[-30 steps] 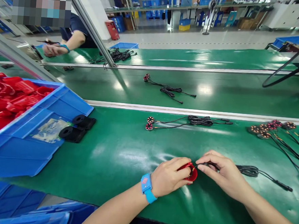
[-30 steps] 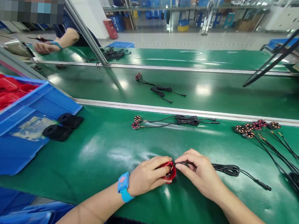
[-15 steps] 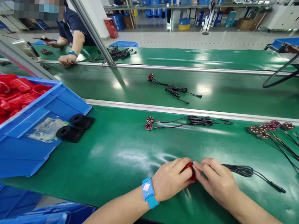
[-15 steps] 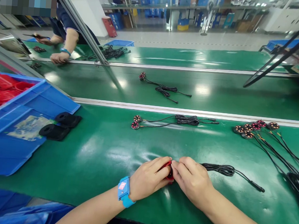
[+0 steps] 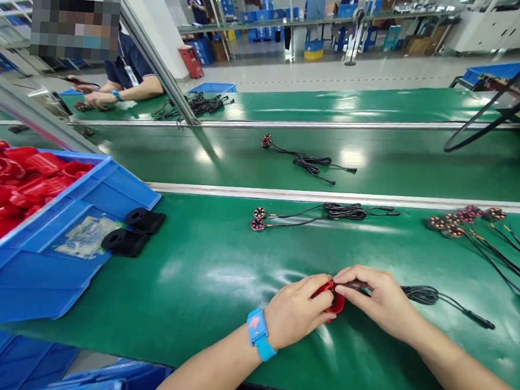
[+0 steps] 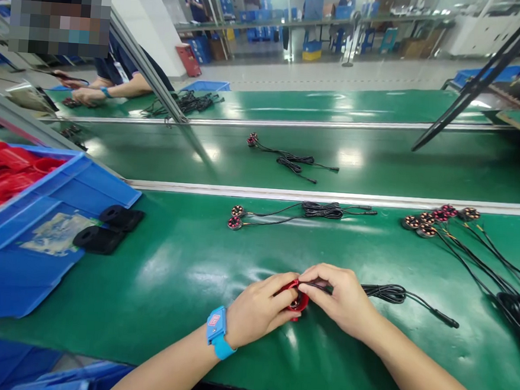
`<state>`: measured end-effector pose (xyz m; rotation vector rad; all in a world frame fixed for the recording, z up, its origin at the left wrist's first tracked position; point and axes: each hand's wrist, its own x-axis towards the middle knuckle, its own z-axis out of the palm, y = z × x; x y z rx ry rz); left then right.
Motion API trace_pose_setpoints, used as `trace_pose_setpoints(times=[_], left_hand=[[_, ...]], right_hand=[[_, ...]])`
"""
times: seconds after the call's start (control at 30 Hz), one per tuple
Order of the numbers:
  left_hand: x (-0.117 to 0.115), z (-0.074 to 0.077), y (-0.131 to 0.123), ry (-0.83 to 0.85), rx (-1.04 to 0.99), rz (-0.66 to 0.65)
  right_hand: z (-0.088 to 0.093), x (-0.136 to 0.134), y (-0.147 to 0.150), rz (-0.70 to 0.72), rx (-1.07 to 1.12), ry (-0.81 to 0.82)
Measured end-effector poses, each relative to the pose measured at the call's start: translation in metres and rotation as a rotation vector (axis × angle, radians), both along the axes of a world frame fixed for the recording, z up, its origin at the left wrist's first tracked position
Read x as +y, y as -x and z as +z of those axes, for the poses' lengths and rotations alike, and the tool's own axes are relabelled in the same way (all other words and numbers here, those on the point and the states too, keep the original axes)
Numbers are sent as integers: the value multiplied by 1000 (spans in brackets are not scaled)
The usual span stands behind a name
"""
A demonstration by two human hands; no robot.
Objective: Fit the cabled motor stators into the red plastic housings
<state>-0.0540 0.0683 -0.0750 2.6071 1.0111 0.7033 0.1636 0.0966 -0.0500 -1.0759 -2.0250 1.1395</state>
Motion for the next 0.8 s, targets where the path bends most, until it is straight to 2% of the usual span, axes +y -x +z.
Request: trace_pose_setpoints(times=[0.1,0.17,0.23,0.4,0.47,0.5,0.67,0.8], left_hand=[[-1,0,1,19,15,0],[-1,0,1,30,12,-11],[-1,0,1,34,4,-17],[-1,-1,1,16,-10,-31],[-1,-1,1,16,-20,-35],[-1,0,1,19,-27,-34],[-3,-1,3,42,-69,-22],[-3,-2,4,33,-74,-34]], right_hand=[[2,0,-1,-36,63,170],[4,-2,0,-45,72,177],[5,-4,3,-48,42,104],[4,-9,9,21,-73,-231],[3,-9,10,16,-91,-286],[2,-9,10,7,-83,-264],[5,-7,6,2,54,45],[6,-9,7,-2,-16,-106]])
